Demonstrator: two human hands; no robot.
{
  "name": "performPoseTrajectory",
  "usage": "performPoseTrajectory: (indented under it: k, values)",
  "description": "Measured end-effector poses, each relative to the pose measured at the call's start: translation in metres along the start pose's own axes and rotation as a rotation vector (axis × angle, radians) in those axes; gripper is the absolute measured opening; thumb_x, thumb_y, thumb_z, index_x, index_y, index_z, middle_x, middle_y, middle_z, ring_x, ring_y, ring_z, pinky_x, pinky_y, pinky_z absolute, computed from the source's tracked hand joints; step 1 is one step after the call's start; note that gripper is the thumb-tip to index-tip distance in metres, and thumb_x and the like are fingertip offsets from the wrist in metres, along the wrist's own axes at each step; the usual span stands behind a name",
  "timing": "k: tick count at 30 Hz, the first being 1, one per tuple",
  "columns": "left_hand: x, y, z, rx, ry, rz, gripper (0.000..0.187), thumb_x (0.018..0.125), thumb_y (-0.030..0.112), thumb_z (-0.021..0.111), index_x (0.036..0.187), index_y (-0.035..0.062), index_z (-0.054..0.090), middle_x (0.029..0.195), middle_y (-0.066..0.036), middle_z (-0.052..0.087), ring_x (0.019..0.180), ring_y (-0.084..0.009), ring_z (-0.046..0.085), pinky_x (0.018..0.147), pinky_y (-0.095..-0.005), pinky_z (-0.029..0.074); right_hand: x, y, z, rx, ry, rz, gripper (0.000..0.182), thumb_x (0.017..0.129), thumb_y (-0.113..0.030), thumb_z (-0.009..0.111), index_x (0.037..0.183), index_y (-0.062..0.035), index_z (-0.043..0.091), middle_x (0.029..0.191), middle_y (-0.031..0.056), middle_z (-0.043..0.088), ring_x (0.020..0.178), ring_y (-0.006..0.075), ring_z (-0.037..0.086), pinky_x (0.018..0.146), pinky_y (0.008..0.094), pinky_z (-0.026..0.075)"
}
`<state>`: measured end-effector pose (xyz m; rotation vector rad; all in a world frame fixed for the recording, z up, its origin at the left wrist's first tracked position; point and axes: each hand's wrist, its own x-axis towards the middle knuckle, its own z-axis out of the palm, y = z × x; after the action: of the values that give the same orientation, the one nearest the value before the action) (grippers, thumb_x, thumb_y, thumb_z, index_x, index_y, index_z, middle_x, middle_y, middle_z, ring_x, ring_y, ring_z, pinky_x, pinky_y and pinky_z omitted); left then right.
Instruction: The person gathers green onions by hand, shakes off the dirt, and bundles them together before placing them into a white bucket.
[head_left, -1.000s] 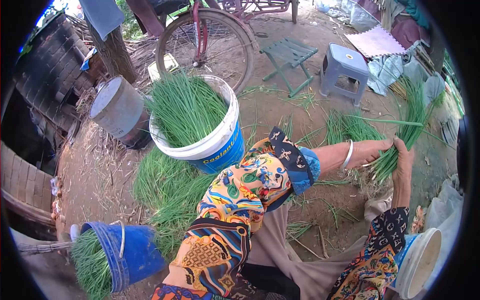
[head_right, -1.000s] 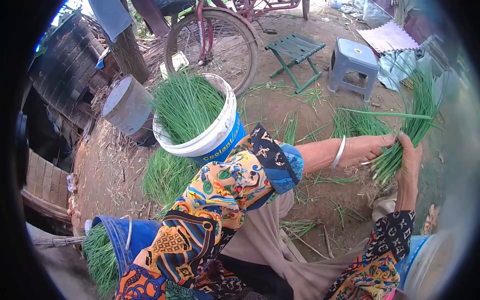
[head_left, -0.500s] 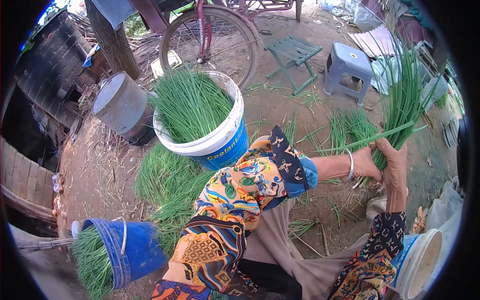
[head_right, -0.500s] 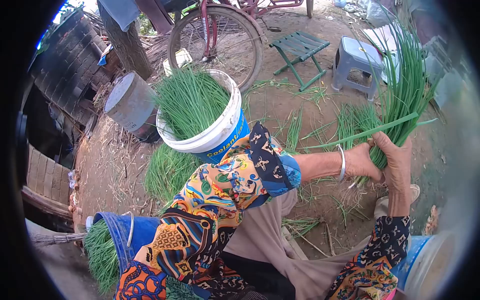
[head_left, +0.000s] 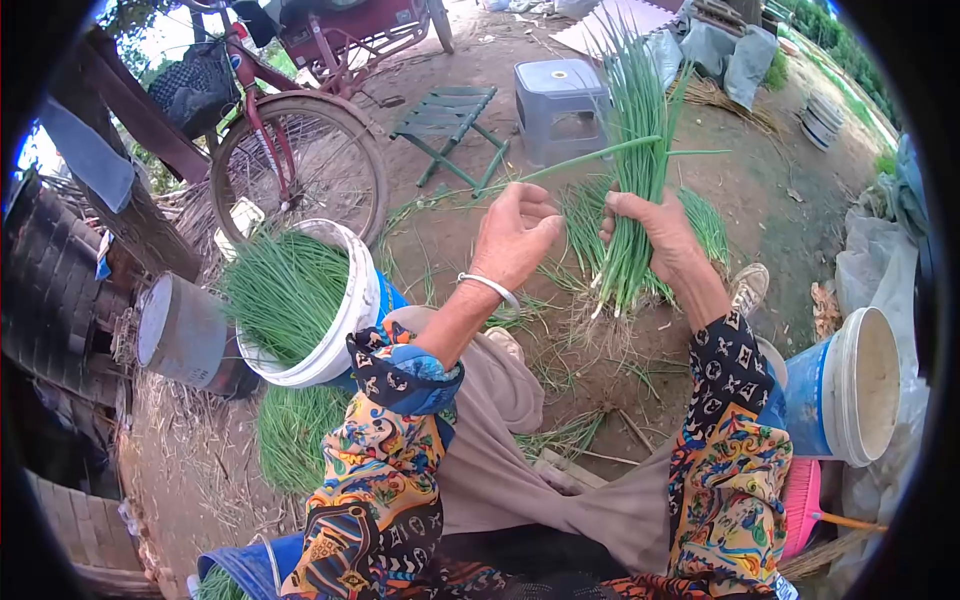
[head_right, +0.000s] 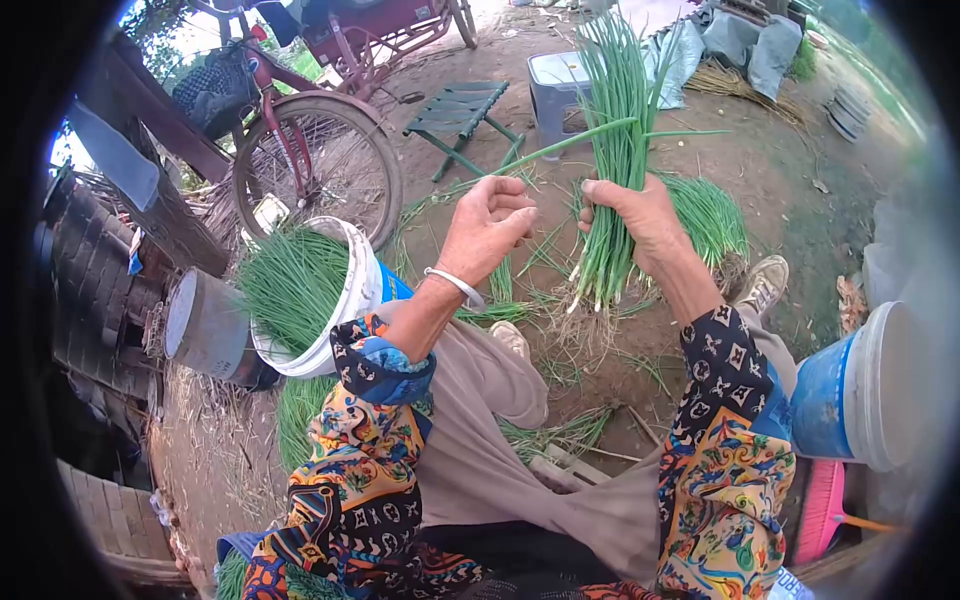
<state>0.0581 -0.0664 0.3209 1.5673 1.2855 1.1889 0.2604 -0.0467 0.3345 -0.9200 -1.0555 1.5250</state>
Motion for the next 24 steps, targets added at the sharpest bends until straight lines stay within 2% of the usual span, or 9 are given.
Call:
performPoseTrajectory:
  k: [3, 6, 11, 14, 17, 19, 21, 22, 24]
  values:
    - [-0.006, 0.017, 0.007, -0.243, 0.005, -0.008, 0.061, 0.084, 0.015, 0.067, 0.130, -0.0029, 0.030, 0.102, -0.019, 0.061, 0.070, -0.0164, 0.064, 0.060, -0.0273, 0.052, -0.002, -0.003, -0.003, -0.095, -0.012, 0.042, 0.026, 0.078, -0.010, 0.070, 0.096, 0.0009, 0.055, 0.077, 0.0077, 0.060, 0.065, 0.0166, 0.061, 0.059, 0.0311, 0.055]
    - [-0.002, 0.022, 0.003, -0.619, -0.049, -0.075, 0.064, 0.085, 0.020, 0.068, 0.131, -0.0005, 0.028, 0.102, -0.019, 0.061, 0.071, -0.0170, 0.064, 0.062, -0.0285, 0.053, -0.004, 0.000, -0.005, -0.134, -0.035, 0.011, 0.028, 0.076, -0.010, 0.072, 0.093, 0.0011, 0.054, 0.077, 0.0078, 0.060, 0.063, 0.0158, 0.061, 0.057, 0.0300, 0.054]
    - [0.021, 0.041, -0.006, -0.657, -0.058, -0.088, 0.018, 0.092, 0.014, 0.058, 0.101, -0.0018, 0.055, 0.091, -0.012, 0.064, 0.076, -0.0161, 0.064, 0.066, -0.0286, 0.054, -0.004, 0.006, -0.005, -0.389, -0.253, 0.100, 0.020, 0.075, -0.004, 0.067, 0.091, -0.0002, 0.054, 0.073, 0.0072, 0.059, 0.057, 0.0147, 0.058, 0.052, 0.0297, 0.050]
    - [0.043, 0.059, -0.013, -0.646, 0.022, -0.041, 0.023, 0.089, 0.015, 0.062, 0.101, -0.0026, 0.053, 0.091, -0.012, 0.064, 0.077, -0.0166, 0.065, 0.067, -0.0277, 0.054, -0.005, 0.017, -0.006, -0.306, -0.242, 0.271, 0.018, 0.076, -0.003, 0.066, 0.088, -0.0012, 0.053, 0.070, 0.0072, 0.058, 0.056, 0.0157, 0.058, 0.051, 0.0304, 0.051]
    - [0.046, 0.061, -0.013, 0.212, 0.191, 0.251, 0.029, 0.084, 0.013, 0.066, 0.105, -0.0003, 0.052, 0.093, -0.011, 0.065, 0.082, -0.0212, 0.066, 0.071, -0.0307, 0.054, 0.003, 0.027, -0.016, -0.140, -0.145, 0.331, 0.015, 0.076, -0.003, 0.065, 0.086, 0.0018, 0.055, 0.070, 0.0104, 0.059, 0.056, 0.0176, 0.060, 0.051, 0.0322, 0.054]
    - [0.014, 0.065, 0.001, 0.597, -0.122, 0.641, 0.047, 0.073, 0.010, 0.071, 0.116, 0.0062, 0.051, 0.109, -0.010, 0.061, 0.103, -0.0268, 0.060, 0.086, -0.0375, 0.049, 0.008, 0.029, -0.023, -0.078, -0.132, 0.355, 0.014, 0.079, -0.007, 0.063, 0.087, 0.0030, 0.057, 0.073, 0.0120, 0.061, 0.062, 0.0198, 0.063, 0.052, 0.0340, 0.055]
    - [-0.020, 0.072, 0.019, 1.075, -0.349, 1.006, 0.060, 0.068, 0.009, 0.069, 0.125, 0.0148, 0.050, 0.127, -0.008, 0.051, 0.124, -0.0278, 0.046, 0.101, -0.0424, 0.038, 0.009, 0.034, -0.030, -0.042, -0.191, 0.316, 0.014, 0.082, -0.010, 0.061, 0.087, 0.0024, 0.057, 0.075, 0.0116, 0.061, 0.065, 0.0209, 0.064, 0.052, 0.0350, 0.055]
    - [-0.026, 0.066, 0.026, 1.098, -0.423, 1.088, 0.060, 0.069, 0.011, 0.068, 0.126, 0.0157, 0.049, 0.130, -0.008, 0.048, 0.126, -0.0269, 0.043, 0.102, -0.0424, 0.036, 0.008, 0.036, -0.031, -0.026, -0.226, 0.299, 0.015, 0.083, -0.012, 0.060, 0.086, 0.0021, 0.057, 0.076, 0.0114, 0.062, 0.066, 0.0215, 0.064, 0.052, 0.0354, 0.055]
    - [-0.032, 0.051, 0.037, 1.141, -0.565, 1.254, 0.061, 0.070, 0.015, 0.065, 0.128, 0.0176, 0.048, 0.135, -0.008, 0.043, 0.131, -0.0252, 0.036, 0.106, -0.0424, 0.031, -0.007, 0.022, -0.016, 0.203, -0.231, 0.520, 0.019, 0.088, -0.018, 0.059, 0.091, 0.0007, 0.059, 0.084, 0.0123, 0.063, 0.070, 0.0210, 0.064, 0.054, 0.0345, 0.056]
